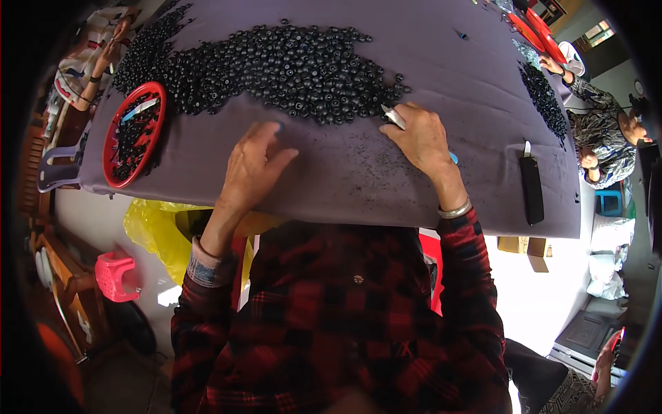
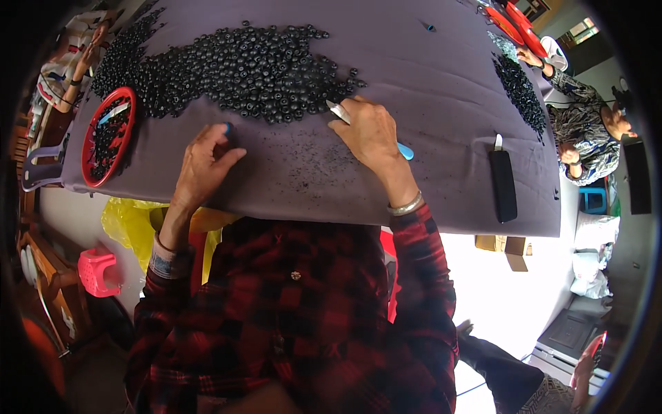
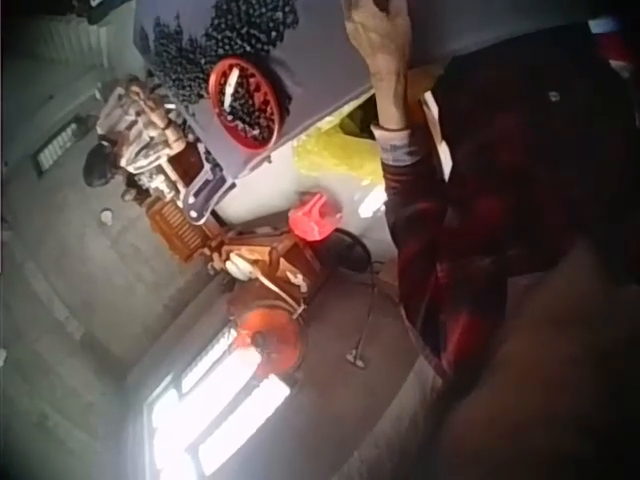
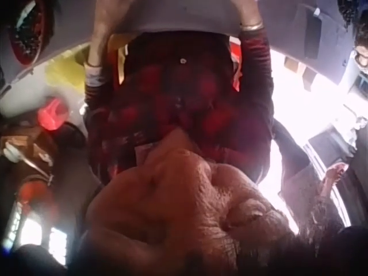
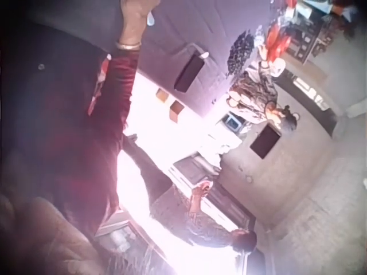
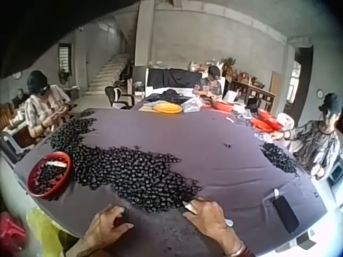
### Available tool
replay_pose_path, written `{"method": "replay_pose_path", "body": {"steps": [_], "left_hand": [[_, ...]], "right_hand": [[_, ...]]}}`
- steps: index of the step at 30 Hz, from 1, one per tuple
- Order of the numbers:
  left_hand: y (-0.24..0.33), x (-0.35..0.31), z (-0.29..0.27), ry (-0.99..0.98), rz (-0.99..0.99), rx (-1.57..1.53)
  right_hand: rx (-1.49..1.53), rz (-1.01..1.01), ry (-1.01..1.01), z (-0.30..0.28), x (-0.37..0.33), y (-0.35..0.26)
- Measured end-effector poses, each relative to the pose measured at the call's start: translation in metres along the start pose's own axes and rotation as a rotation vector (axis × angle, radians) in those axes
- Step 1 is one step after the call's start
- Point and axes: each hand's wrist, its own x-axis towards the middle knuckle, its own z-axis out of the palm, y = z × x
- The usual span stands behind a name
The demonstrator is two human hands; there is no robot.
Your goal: The person trims small black objects with a utility knife.
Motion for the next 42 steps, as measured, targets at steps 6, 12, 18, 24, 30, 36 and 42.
{"method": "replay_pose_path", "body": {"steps": [6, 12, 18, 24, 30, 36, 42], "left_hand": [[0.047, -0.005, 0.004, -0.104, -0.263, -0.815], [0.068, -0.012, 0.012, -0.38, -0.379, -1.549], [0.057, -0.015, 0.02, -0.491, -0.38, -1.611], [0.052, -0.013, 0.027, -0.503, -0.297, -1.729], [0.053, -0.011, 0.026, -0.472, -0.328, -1.748], [0.054, -0.009, 0.021, -0.42, -0.265, -1.692], [0.055, -0.013, 0.023, -0.39, -0.237, -1.731]], "right_hand": [[0.745, 0.079, -0.103, -0.023, -0.025, -0.061], [0.991, -0.169, -0.044, -0.013, -0.043, -0.079], [0.879, -0.225, 0.006, -0.007, -0.045, -0.081], [1.185, -0.074, -0.131, -0.003, -0.045, -0.081], [1.209, 0.074, -0.184, -0.013, -0.041, -0.08], [0.638, -0.104, -0.052, -0.018, -0.053, -0.081], [0.311, -0.346, 0.012, -0.014, -0.051, -0.078]]}}
